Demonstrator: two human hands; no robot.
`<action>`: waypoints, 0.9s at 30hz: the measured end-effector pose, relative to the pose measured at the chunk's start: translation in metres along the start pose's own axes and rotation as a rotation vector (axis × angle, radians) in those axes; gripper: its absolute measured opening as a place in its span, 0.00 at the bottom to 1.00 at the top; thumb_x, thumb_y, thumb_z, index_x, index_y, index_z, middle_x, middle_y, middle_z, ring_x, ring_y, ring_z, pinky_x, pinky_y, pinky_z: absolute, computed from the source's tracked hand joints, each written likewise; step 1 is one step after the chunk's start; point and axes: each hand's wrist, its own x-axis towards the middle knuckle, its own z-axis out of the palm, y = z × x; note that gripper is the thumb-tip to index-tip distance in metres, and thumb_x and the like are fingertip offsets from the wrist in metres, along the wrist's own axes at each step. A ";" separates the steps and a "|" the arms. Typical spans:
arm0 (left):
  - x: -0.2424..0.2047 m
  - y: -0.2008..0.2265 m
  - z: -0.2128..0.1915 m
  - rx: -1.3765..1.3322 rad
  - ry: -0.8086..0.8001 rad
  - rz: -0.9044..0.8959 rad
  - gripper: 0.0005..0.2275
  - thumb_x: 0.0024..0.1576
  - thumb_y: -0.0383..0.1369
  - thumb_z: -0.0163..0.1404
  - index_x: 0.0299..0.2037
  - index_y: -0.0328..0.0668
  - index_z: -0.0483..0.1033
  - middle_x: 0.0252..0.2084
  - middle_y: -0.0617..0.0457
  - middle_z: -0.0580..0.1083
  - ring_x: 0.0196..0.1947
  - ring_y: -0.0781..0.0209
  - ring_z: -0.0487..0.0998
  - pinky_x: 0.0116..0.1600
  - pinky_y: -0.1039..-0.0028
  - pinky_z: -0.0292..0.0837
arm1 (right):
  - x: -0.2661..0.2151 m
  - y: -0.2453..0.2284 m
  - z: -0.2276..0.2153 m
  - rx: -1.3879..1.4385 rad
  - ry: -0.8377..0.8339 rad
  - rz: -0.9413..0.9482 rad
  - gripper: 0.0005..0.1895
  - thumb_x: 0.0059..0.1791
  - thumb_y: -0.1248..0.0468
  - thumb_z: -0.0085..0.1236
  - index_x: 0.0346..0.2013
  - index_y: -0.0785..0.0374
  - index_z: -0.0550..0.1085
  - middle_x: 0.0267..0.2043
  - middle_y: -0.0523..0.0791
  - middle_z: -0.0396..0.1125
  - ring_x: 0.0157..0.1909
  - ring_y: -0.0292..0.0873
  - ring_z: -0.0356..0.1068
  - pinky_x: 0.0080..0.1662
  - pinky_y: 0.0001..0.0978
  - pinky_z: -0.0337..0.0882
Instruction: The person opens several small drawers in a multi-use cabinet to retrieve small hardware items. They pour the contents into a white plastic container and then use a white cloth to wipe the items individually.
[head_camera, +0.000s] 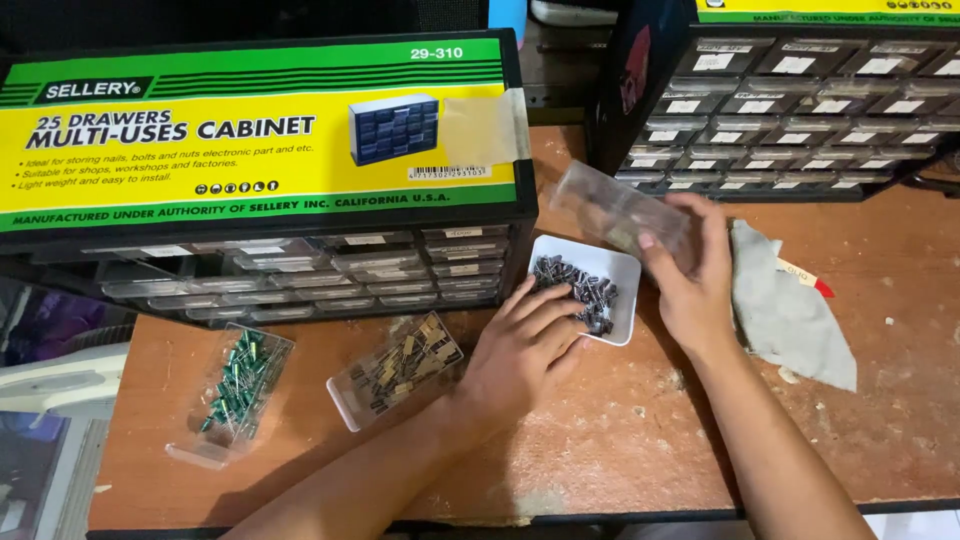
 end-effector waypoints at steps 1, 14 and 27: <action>0.000 0.001 0.000 -0.001 0.000 0.000 0.05 0.59 0.33 0.57 0.37 0.40 0.80 0.45 0.50 0.79 0.55 0.46 0.80 0.67 0.50 0.66 | 0.001 0.001 0.002 -0.001 0.001 0.000 0.24 0.53 0.65 0.56 0.62 0.66 0.64 0.57 0.55 0.60 0.60 0.53 0.61 0.63 0.52 0.61; -0.002 0.004 -0.001 -0.050 -0.024 0.224 0.05 0.59 0.31 0.55 0.31 0.41 0.80 0.37 0.52 0.78 0.42 0.52 0.81 0.58 0.55 0.74 | 0.010 0.003 0.004 -0.272 -0.139 -0.063 0.21 0.55 0.57 0.60 0.54 0.72 0.71 0.52 0.61 0.65 0.58 0.68 0.66 0.57 0.61 0.66; 0.011 0.004 -0.026 0.135 -0.225 0.087 0.21 0.64 0.40 0.43 0.55 0.26 0.75 0.56 0.34 0.76 0.58 0.40 0.76 0.67 0.54 0.70 | 0.008 0.018 -0.104 -1.009 -0.111 0.439 0.12 0.52 0.58 0.50 0.35 0.55 0.81 0.33 0.53 0.76 0.38 0.63 0.74 0.37 0.52 0.69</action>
